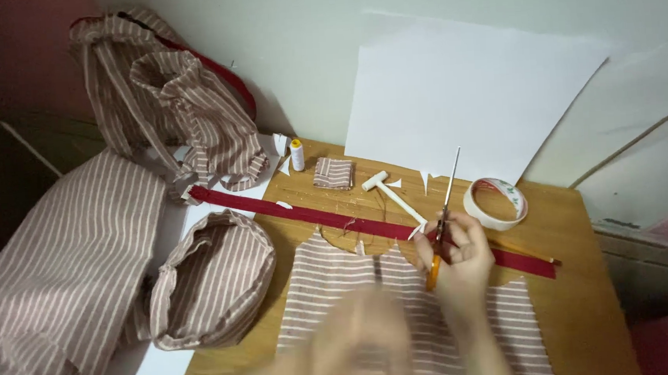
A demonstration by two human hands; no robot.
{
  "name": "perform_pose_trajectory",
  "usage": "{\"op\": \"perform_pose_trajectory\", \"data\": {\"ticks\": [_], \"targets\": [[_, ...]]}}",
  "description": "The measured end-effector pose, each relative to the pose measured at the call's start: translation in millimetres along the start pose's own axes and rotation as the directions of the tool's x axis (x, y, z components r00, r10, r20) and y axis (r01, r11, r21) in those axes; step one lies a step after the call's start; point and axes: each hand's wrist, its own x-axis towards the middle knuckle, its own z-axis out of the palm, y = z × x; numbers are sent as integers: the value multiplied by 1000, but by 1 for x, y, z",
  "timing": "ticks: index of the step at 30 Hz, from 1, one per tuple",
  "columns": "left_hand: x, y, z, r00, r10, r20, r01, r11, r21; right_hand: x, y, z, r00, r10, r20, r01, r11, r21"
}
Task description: The person is using scissors to trim and shape a small piece of white material on a workspace filled with fabric and sewing supplies.
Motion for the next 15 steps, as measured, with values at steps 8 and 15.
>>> {"op": "perform_pose_trajectory", "data": {"ticks": [8, 15], "targets": [[-15, 67, 33, 995, -102, 6, 99, 975, 201, -8, -12, 1, 998, 59, 10, -60, 993, 102], [-37, 96, 75, 978, -208, -10, 199, 918, 342, -5, -7, 0, 999, 44, 26, -46, 994, 97]]}}
